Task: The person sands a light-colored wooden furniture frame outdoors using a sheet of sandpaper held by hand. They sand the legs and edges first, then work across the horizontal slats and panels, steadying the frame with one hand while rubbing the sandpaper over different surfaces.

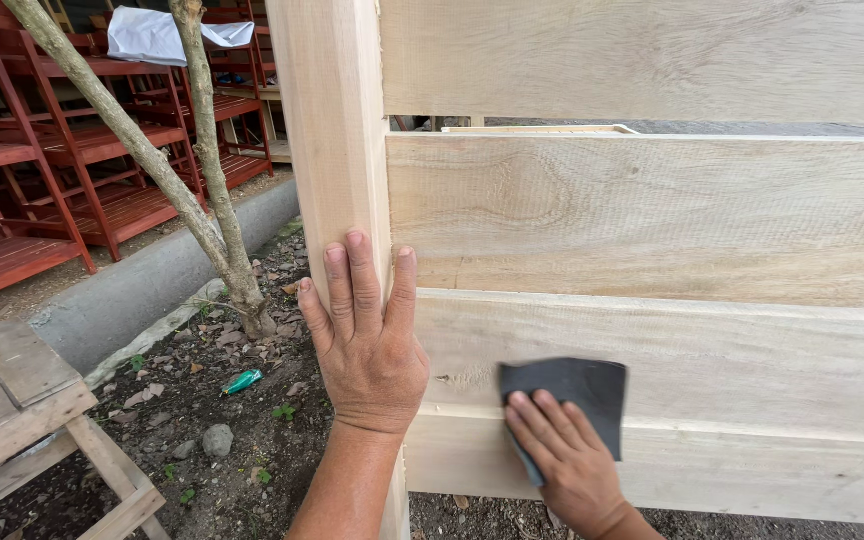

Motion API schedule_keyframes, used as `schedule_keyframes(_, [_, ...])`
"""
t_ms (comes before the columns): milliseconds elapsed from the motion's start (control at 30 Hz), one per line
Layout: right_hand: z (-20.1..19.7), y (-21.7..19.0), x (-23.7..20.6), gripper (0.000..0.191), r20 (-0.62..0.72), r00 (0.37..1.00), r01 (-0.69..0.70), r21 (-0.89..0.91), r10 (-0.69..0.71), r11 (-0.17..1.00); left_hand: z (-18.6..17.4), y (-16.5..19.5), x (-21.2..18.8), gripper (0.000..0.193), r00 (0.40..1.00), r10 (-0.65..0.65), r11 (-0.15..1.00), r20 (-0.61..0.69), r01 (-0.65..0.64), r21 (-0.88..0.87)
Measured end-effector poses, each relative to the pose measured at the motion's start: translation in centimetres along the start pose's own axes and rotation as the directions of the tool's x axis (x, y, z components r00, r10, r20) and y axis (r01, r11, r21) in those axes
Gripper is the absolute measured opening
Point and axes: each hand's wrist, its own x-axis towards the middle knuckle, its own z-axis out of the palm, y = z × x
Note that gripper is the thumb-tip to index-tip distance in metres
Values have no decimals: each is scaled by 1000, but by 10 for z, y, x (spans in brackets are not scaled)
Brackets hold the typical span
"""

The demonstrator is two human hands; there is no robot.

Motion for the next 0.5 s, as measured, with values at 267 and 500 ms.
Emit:
schedule_keyframes(267, [53, -65, 23, 76, 91, 993, -77, 18, 75, 997, -1, 1, 1, 54, 1000, 6, 1000, -23, -7, -13])
schedule_keyframes(500, [20, -30, 12, 62, -30, 999, 16, 80, -13, 997, -1, 1, -1, 55, 1000, 6, 999, -10, -6, -33])
